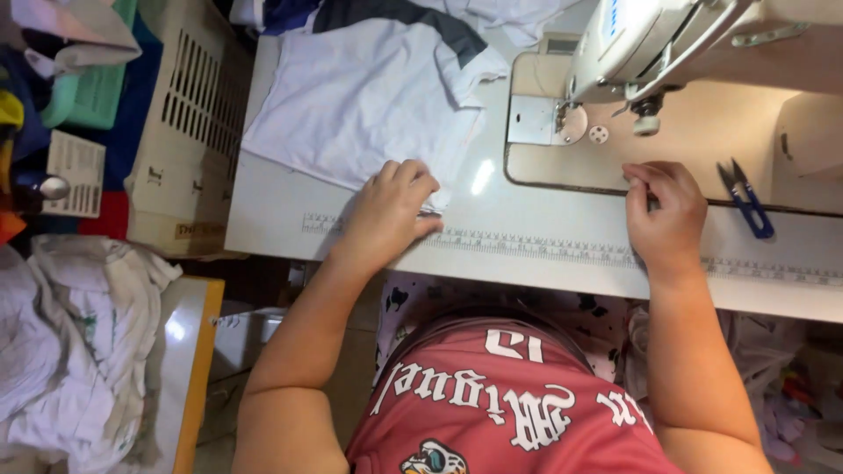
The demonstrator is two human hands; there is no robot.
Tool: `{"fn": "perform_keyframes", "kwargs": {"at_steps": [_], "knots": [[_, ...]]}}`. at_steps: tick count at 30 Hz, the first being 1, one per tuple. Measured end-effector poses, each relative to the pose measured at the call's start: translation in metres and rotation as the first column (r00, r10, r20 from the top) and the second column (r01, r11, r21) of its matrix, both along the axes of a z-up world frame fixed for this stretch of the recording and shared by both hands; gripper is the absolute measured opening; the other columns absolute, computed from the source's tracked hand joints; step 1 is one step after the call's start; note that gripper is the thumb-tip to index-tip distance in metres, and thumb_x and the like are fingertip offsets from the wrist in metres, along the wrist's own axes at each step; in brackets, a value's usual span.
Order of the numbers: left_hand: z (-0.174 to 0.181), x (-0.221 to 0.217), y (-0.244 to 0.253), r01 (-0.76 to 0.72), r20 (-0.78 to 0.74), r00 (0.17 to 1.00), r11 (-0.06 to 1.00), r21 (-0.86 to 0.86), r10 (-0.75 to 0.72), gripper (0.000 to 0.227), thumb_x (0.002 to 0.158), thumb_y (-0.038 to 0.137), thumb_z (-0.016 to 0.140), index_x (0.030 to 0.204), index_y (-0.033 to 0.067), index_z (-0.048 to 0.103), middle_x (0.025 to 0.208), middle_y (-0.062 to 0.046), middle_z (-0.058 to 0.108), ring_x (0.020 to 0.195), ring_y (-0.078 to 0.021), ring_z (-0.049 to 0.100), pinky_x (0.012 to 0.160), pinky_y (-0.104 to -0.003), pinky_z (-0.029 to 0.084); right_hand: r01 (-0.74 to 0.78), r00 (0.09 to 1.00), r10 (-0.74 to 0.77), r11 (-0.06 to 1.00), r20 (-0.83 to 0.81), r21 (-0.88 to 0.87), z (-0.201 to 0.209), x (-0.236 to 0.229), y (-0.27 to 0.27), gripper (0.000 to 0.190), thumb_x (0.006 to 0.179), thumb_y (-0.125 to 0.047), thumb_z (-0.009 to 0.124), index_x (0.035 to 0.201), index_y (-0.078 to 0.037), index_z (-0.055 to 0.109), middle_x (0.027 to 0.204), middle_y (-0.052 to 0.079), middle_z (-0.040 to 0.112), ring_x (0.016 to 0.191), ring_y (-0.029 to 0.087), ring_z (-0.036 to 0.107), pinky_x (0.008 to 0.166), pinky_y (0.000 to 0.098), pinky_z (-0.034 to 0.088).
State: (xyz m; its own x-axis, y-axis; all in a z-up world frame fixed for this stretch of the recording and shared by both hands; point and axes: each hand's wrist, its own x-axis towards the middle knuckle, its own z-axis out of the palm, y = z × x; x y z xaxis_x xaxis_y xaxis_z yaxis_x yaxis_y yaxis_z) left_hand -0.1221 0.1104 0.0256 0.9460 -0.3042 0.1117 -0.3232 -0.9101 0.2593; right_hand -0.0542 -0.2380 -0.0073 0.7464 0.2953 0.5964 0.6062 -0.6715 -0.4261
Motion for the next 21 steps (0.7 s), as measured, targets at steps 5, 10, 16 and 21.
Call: {"fn": "perform_keyframes", "kwargs": {"at_steps": [5, 10, 16, 21], "knots": [[-0.015, -0.042, 0.007, 0.016, 0.217, 0.976, 0.995, -0.095, 0.005, 0.013, 0.08, 0.009, 0.07, 0.09, 0.0099, 0.063, 0.096, -0.003, 0.064, 0.091, -0.0229, 0.055, 0.086, -0.04, 0.041, -0.147, 0.989, 0.148, 0.989, 0.031, -0.033, 0.019, -0.021, 0.026, 0.019, 0.091, 0.013, 0.056, 0.104, 0.008, 0.068, 0.096, 0.021, 0.065, 0.091, 0.033, 0.06, 0.082, 0.0426, 0.05], [0.0, -0.091, 0.02, 0.139, 0.143, 0.987, 0.867, -0.479, -0.079, 0.015, 0.089, 0.007, 0.056, 0.102, 0.0113, 0.06, 0.091, -0.005, 0.06, 0.087, -0.0278, 0.058, 0.08, -0.04, 0.045, -0.419, 0.901, 0.434, 0.881, 0.024, -0.22, 0.032, -0.028, 0.077, 0.052, 0.074, -0.009, 0.071, 0.125, -0.009, 0.06, 0.129, 0.021, 0.052, 0.114, 0.042, 0.052, 0.094, 0.0508, 0.043], [0.028, -0.126, 0.05, 0.067, -0.048, 0.992, 0.812, -0.579, -0.116, 0.015, 0.089, 0.007, 0.057, 0.103, 0.0095, 0.062, 0.089, -0.01, 0.064, 0.086, -0.0333, 0.06, 0.08, -0.042, 0.047, -0.437, 0.899, 0.324, 0.675, -0.294, -0.594, 0.049, -0.022, 0.123, 0.067, 0.075, -0.036, 0.066, 0.137, -0.018, 0.049, 0.147, 0.014, 0.041, 0.135, 0.039, 0.035, 0.104, 0.0604, 0.029], [0.039, -0.139, 0.064, -0.104, -0.21, 0.978, 0.829, -0.55, -0.017, 0.023, 0.088, 0.013, 0.059, 0.108, 0.002, 0.062, 0.085, -0.022, 0.066, 0.086, -0.0412, 0.062, 0.079, -0.049, 0.047, -0.449, 0.892, 0.356, 0.635, -0.278, -0.629, 0.07, -0.046, 0.122, 0.061, 0.077, -0.059, 0.059, 0.124, -0.019, 0.058, 0.119, 0.009, 0.059, 0.106, 0.029, 0.057, 0.087, 0.046, 0.044]]}}
